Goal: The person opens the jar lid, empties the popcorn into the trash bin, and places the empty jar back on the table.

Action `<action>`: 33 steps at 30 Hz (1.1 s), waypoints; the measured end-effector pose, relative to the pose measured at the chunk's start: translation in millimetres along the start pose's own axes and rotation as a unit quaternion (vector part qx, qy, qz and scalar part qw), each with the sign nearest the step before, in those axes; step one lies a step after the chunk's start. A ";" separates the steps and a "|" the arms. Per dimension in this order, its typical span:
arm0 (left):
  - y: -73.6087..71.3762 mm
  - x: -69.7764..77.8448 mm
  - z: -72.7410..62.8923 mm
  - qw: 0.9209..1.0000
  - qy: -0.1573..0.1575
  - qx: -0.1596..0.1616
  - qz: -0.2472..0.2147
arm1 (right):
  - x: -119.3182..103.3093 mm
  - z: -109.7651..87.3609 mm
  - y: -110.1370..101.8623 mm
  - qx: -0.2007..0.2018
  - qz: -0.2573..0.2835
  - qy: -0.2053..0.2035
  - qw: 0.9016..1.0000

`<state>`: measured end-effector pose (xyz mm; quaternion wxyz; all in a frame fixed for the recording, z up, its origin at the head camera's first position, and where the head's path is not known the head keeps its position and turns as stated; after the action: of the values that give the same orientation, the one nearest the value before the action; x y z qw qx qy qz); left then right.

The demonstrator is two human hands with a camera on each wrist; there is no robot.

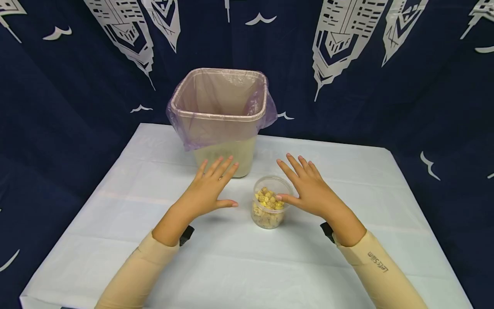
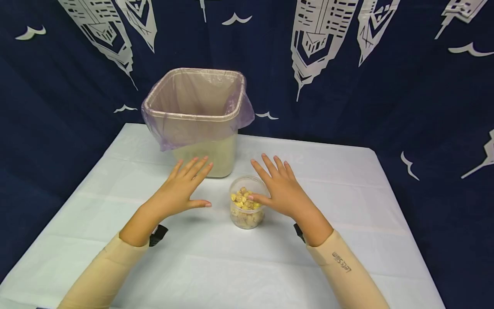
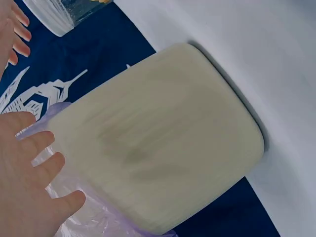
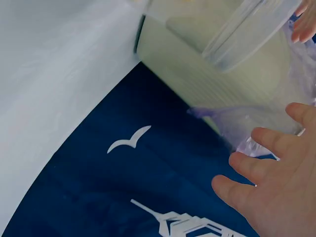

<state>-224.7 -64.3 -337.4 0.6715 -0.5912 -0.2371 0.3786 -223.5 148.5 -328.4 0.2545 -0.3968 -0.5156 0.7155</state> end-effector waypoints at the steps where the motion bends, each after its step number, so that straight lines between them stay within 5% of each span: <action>1: 0.5 0.9 0.0 1.000 0.002 0.001 -0.002 | -2.2 2.1 1.5 -0.004 0.003 -0.003 1.000; 17: 17.5 17.6 4.4 0.999 0.021 -0.023 -0.011 | -18.8 16.5 36.9 -0.087 0.056 0.029 0.994; 33: 29.8 31.9 4.9 0.999 0.037 -0.030 -0.020 | -23.6 17.3 24.4 -0.033 0.084 0.016 0.996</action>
<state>-216.1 -35.7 -369.7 0.6694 -0.6198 -0.2350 0.3355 -223.6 112.8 -341.4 0.1886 -0.4577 -0.4996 0.7109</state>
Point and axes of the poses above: each hand's wrist, its own z-axis towards the middle knuckle, its own y-axis out of the palm, x = y × z, the point moved 7 cm from there along z, towards the middle knuckle, and after that the axes turned 9 degrees about z, right-handed, at the moved point
